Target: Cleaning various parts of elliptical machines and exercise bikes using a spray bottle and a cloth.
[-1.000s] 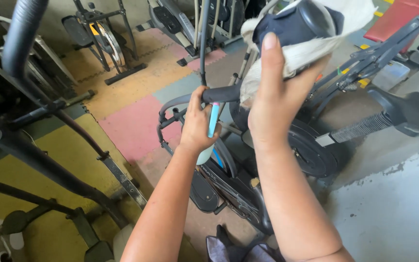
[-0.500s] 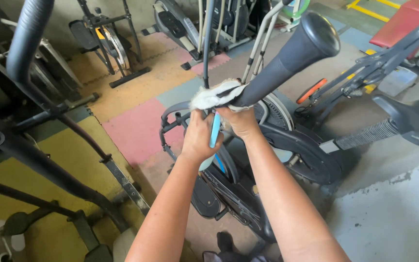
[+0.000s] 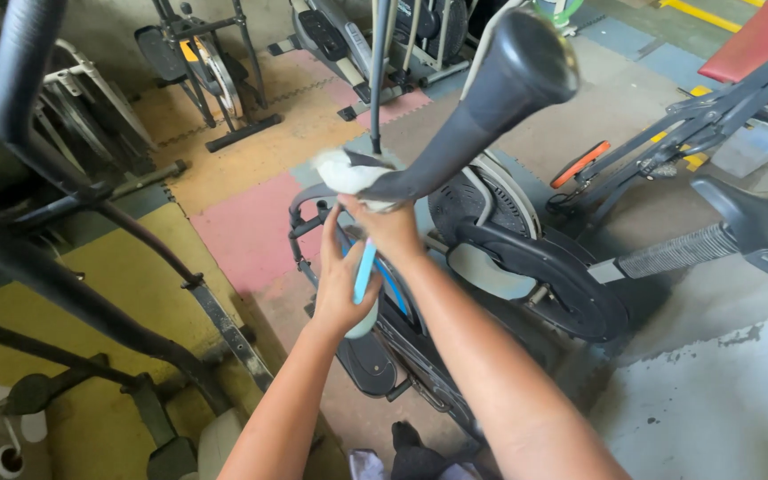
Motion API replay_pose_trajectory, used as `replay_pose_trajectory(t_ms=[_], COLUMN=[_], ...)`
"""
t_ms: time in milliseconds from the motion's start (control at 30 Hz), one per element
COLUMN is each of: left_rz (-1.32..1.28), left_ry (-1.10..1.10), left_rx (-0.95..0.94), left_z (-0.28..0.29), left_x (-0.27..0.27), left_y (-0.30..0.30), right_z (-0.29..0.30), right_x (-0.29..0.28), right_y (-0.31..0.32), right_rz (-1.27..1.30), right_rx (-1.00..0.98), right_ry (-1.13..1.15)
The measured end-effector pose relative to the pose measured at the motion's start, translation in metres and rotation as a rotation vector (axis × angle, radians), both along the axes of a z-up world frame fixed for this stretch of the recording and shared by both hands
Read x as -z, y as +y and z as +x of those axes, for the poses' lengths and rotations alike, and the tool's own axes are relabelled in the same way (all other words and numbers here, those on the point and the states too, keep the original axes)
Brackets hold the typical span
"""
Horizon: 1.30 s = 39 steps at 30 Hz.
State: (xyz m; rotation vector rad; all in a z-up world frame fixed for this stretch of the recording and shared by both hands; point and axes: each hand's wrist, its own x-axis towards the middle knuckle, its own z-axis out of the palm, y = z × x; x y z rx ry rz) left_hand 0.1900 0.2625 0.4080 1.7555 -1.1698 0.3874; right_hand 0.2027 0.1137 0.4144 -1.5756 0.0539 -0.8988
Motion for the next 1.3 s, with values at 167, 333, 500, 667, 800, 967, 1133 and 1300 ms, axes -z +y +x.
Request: replay_pose_trajectory(t_ms=[167,333,500,667,800,967,1133,1300], left_rz=[0.1,0.35,0.903,1.11,1.351,1.257,1.133,1.307], left_ry=[0.261,0.376,0.399,0.299,0.363,0.398,0.419,0.294], left_rx=[0.151,0.251,0.428,0.575,0.606,0.619,0.656,0.725], left_z=[-0.012,-0.031,-0.064,-0.095,-0.11,-0.103,-0.094,-0.1], left_x=[0.097,0.161,0.183,0.203,0.183,0.214,0.227,0.228], left_y=[0.009,0.01,-0.012,-0.02,-0.024,-0.022,-0.053,-0.111], right_z=[-0.055,-0.135,-0.206,-0.254,-0.271,-0.263,-0.271,-0.297], right_x=[0.076,0.159,0.213,0.206,0.193,0.246,0.26,0.282], right_y=[0.006,0.011,0.004,0.022,0.03,0.033,-0.002,-0.052], right_rz=[0.156,0.452,0.804,0.738,0.725,0.971,1.038,1.17], right_rx=[0.071,-0.081,-0.042,0.114,0.162,0.101,0.097,0.042], right_ry=[0.38,0.335,0.445,0.545,0.763,0.53,0.422,0.539])
